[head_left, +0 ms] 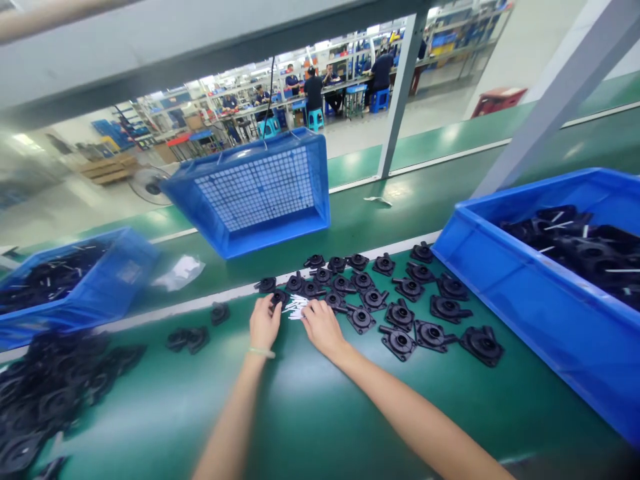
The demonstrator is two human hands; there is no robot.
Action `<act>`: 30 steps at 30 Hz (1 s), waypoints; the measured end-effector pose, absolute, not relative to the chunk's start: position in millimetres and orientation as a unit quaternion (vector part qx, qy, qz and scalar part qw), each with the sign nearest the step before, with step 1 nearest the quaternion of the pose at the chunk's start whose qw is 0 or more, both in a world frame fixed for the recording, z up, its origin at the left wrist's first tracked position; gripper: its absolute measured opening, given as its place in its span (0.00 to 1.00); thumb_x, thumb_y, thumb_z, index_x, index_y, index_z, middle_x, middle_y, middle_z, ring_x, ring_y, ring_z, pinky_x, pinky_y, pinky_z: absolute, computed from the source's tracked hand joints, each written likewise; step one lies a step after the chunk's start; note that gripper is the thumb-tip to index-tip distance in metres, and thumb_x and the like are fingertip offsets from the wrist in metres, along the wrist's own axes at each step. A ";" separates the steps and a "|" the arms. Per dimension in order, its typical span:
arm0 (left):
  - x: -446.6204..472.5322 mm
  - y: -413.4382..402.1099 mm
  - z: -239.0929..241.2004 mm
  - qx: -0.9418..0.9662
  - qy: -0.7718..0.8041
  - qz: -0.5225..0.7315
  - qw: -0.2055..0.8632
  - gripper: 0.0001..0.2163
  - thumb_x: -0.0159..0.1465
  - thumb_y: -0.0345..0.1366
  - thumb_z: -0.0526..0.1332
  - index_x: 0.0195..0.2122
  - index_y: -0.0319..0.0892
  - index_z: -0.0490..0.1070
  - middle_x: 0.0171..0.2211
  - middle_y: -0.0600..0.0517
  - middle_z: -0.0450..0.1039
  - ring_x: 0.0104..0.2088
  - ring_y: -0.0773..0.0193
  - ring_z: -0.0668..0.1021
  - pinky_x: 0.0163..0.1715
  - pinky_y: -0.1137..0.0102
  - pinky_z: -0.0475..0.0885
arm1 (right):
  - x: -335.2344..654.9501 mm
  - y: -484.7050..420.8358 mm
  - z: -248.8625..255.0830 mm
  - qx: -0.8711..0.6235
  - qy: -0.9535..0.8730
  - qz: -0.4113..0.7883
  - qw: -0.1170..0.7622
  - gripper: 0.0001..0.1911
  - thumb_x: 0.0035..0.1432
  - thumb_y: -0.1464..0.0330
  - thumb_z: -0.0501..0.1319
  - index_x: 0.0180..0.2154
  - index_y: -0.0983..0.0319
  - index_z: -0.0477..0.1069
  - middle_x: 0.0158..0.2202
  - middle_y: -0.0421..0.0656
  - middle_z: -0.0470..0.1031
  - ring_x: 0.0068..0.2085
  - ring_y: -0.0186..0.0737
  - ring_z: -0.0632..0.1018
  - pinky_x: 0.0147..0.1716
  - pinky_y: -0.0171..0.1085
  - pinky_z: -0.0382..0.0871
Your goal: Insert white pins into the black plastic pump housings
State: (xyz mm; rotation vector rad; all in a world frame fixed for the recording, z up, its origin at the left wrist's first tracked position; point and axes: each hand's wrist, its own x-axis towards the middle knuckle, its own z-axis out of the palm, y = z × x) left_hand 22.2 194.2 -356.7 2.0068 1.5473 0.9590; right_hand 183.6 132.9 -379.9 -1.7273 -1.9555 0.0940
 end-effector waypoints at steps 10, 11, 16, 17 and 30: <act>7.8 197.3 -352.7 0.703 0.567 0.392 0.178 0.07 0.59 0.36 0.58 0.36 0.41 0.71 0.36 0.48 0.70 0.38 0.60 0.74 0.38 0.66 0.71 | 192.1 137.1 -388.2 -0.601 -0.742 0.011 0.298 0.04 0.60 0.74 0.56 0.35 0.62 0.69 0.37 0.46 0.68 0.38 0.44 0.67 0.37 0.39 0.61; 2.2 190.4 -352.9 0.692 0.573 0.402 0.179 0.07 0.60 0.36 0.57 0.37 0.41 0.71 0.38 0.47 0.70 0.40 0.59 0.74 0.39 0.66 0.71 | 192.4 138.0 -389.5 -0.601 -0.743 0.014 0.294 0.04 0.60 0.74 0.56 0.36 0.62 0.69 0.37 0.46 0.68 0.39 0.44 0.67 0.37 0.40 0.61; -20.8 159.0 -362.1 0.649 0.601 0.419 0.202 0.08 0.62 0.40 0.54 0.38 0.41 0.66 0.49 0.43 0.69 0.44 0.60 0.75 0.40 0.66 0.71 | 191.8 138.2 -390.6 -0.602 -0.745 0.034 0.287 0.05 0.60 0.73 0.55 0.37 0.62 0.69 0.38 0.46 0.68 0.39 0.45 0.67 0.38 0.40 0.61; -23.6 155.2 -364.9 0.646 0.605 0.415 0.210 0.08 0.63 0.40 0.54 0.38 0.41 0.66 0.49 0.43 0.69 0.43 0.60 0.75 0.39 0.66 0.71 | 191.7 137.6 -389.7 -0.600 -0.744 0.039 0.292 0.05 0.60 0.73 0.55 0.37 0.62 0.69 0.38 0.46 0.68 0.39 0.45 0.67 0.38 0.41 0.61; -32.3 152.8 -375.7 0.701 0.566 0.359 0.244 0.09 0.61 0.40 0.58 0.38 0.43 0.69 0.45 0.45 0.69 0.47 0.56 0.71 0.50 0.58 0.66 | 191.4 131.9 -381.0 -0.604 -0.738 0.073 0.292 0.05 0.61 0.73 0.55 0.37 0.62 0.68 0.39 0.45 0.68 0.41 0.43 0.67 0.41 0.39 0.63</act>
